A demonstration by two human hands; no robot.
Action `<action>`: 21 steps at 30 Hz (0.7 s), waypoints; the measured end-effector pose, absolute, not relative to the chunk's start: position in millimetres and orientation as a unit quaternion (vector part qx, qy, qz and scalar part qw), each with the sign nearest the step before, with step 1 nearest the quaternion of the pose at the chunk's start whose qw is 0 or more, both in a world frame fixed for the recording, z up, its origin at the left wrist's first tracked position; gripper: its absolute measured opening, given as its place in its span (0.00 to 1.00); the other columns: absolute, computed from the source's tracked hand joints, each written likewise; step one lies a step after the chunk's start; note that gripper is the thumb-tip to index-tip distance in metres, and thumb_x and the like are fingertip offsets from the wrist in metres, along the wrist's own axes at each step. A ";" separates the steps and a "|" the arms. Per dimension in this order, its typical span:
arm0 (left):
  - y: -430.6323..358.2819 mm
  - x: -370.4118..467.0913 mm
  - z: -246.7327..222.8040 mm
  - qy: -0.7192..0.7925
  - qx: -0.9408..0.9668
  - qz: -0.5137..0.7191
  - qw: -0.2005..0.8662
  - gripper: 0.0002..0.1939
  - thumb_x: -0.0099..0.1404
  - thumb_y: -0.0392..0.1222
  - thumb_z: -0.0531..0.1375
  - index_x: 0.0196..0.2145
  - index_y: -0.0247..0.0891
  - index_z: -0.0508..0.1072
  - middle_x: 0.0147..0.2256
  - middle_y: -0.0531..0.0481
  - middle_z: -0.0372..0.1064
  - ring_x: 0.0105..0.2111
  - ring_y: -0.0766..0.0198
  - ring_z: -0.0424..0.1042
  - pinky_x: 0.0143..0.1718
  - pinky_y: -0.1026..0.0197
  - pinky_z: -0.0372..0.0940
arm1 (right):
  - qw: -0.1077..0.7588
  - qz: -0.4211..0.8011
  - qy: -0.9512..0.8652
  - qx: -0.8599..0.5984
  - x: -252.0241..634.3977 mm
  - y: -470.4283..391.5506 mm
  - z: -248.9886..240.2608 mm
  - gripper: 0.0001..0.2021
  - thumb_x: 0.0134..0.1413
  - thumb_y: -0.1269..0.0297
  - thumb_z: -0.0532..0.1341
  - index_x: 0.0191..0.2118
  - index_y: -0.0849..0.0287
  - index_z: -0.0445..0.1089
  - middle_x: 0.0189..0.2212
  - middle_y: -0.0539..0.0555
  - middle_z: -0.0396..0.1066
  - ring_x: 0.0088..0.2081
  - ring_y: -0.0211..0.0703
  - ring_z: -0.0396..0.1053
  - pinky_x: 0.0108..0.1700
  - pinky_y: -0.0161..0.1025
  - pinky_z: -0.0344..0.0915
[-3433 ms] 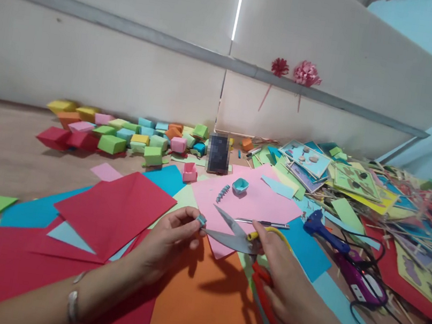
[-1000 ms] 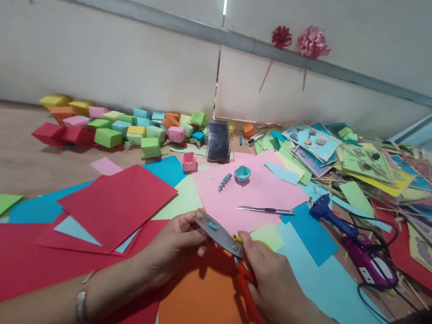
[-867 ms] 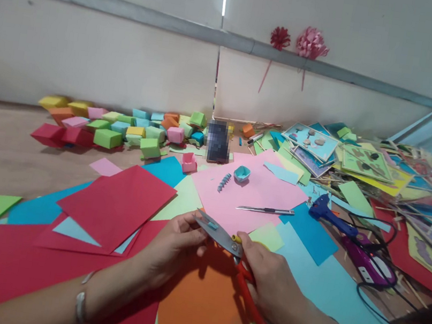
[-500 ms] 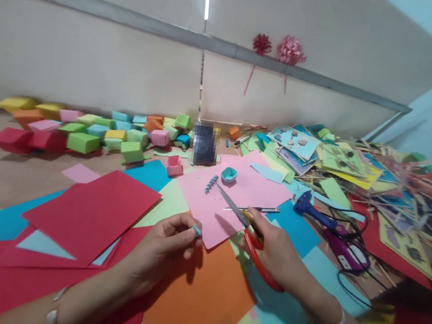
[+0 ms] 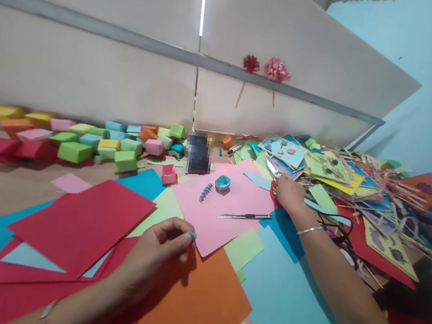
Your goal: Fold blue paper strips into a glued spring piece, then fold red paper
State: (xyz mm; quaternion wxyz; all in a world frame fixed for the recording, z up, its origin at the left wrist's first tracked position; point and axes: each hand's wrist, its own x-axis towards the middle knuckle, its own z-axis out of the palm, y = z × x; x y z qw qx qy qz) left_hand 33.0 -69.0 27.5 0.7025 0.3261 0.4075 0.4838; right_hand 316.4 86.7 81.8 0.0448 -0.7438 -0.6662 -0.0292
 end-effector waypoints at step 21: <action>-71.1 34.6 28.4 0.547 0.487 0.511 0.451 0.14 0.56 0.38 0.70 0.40 0.42 0.76 0.36 0.50 0.74 0.31 0.62 0.74 0.32 0.62 0.70 | 0.371 0.182 -0.877 -0.247 213.5 -20.0 33.8 0.08 0.64 0.69 0.56 0.35 0.59 0.72 0.28 0.53 0.77 0.29 0.37 0.72 0.33 0.34 0.68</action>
